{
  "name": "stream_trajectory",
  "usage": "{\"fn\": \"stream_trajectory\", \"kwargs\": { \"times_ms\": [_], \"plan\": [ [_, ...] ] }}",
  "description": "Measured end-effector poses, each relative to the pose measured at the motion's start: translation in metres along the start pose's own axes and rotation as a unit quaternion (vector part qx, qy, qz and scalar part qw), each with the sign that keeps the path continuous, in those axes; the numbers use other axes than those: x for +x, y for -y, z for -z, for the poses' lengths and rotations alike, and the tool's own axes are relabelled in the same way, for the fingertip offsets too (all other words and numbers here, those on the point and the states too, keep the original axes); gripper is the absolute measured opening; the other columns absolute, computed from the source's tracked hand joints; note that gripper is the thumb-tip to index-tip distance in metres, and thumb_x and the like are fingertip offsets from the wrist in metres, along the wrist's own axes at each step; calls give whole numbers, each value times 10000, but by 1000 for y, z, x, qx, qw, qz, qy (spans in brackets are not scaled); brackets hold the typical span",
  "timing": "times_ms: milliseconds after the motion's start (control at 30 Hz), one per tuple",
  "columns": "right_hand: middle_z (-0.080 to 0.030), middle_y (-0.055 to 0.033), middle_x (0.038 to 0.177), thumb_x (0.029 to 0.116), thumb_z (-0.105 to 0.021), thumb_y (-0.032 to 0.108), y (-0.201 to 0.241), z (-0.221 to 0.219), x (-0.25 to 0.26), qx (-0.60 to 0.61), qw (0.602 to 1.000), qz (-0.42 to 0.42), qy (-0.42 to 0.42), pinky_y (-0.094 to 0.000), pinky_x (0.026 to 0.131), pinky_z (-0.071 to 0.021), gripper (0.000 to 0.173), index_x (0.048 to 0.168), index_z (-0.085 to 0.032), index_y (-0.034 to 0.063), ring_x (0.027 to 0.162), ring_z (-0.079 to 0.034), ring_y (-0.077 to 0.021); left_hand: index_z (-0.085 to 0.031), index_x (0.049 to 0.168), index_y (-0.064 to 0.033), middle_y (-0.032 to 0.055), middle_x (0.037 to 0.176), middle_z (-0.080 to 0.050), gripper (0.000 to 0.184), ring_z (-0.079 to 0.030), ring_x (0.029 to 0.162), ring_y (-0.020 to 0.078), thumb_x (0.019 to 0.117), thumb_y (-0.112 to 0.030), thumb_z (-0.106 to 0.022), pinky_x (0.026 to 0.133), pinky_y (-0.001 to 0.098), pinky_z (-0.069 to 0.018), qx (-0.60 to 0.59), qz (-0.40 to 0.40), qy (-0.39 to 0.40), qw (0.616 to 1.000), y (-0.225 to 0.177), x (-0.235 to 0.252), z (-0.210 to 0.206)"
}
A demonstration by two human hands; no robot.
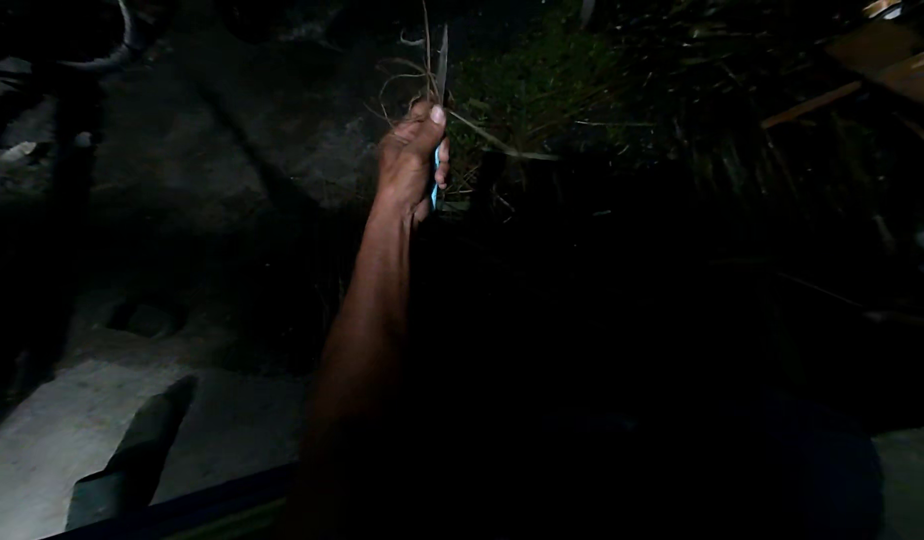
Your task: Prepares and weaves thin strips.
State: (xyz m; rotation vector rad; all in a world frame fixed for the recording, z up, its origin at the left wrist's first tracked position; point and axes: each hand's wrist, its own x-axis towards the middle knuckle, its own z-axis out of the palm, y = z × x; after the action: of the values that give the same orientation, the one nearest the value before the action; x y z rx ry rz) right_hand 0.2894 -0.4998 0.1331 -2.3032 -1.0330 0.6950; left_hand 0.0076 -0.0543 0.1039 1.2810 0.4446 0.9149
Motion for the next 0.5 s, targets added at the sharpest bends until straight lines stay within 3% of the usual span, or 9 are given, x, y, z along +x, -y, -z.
{"fn": "stream_trajectory", "kwargs": {
  "times_ms": [100,133,167,233,400,500],
  "plan": [
    [-673,-134,1161,1023,-620,152,69,-20,31,-41,991,-73,105,-361,838,-537,395,1406,-575,69,900,-647,-186,-556,1300,-75,-52,610,-496,255,-474,438,43,1104,-171,-423,416,183,-462,5,2,51,999,10,-5,-26],
    [-691,-150,1134,1031,-617,208,73,-31,44,-35,991,-6,130,-374,775,-572,425,1426,-559,62,853,-678,-204,-562,1302,-71,-56,599,-490,262,-467,434,40,1101,-164,-423,416,183,-456,-4,4,70,998,15,-8,-36],
    [-717,-144,1060,1038,-614,257,64,-44,63,-15,986,95,135,-330,661,-616,444,1423,-563,44,758,-706,-172,-567,1314,-60,-54,596,-490,275,-465,432,38,1098,-156,-426,413,182,-452,-14,7,85,996,20,-11,-45],
    [-697,-120,970,1060,-563,266,88,-68,89,25,976,158,146,-321,608,-588,426,1425,-547,46,680,-660,-145,-557,1318,-53,-55,599,-498,275,-473,437,33,1098,-152,-426,418,175,-453,-19,20,108,994,27,-20,-58],
    [-617,-18,768,1101,-451,215,152,-108,121,55,949,303,65,-220,587,-511,317,1191,-668,2,613,-556,-34,-570,1269,-40,-47,600,-523,229,-490,455,29,1069,-98,-474,436,170,-452,9,52,140,989,36,-38,-70],
    [-648,-37,805,1094,-457,202,150,-121,127,43,949,313,21,-246,665,-529,317,1190,-685,4,670,-584,-47,-581,1252,-49,-55,605,-534,215,-497,461,28,1072,-115,-482,444,169,-458,29,50,130,990,34,-35,-60]
  ]
}}
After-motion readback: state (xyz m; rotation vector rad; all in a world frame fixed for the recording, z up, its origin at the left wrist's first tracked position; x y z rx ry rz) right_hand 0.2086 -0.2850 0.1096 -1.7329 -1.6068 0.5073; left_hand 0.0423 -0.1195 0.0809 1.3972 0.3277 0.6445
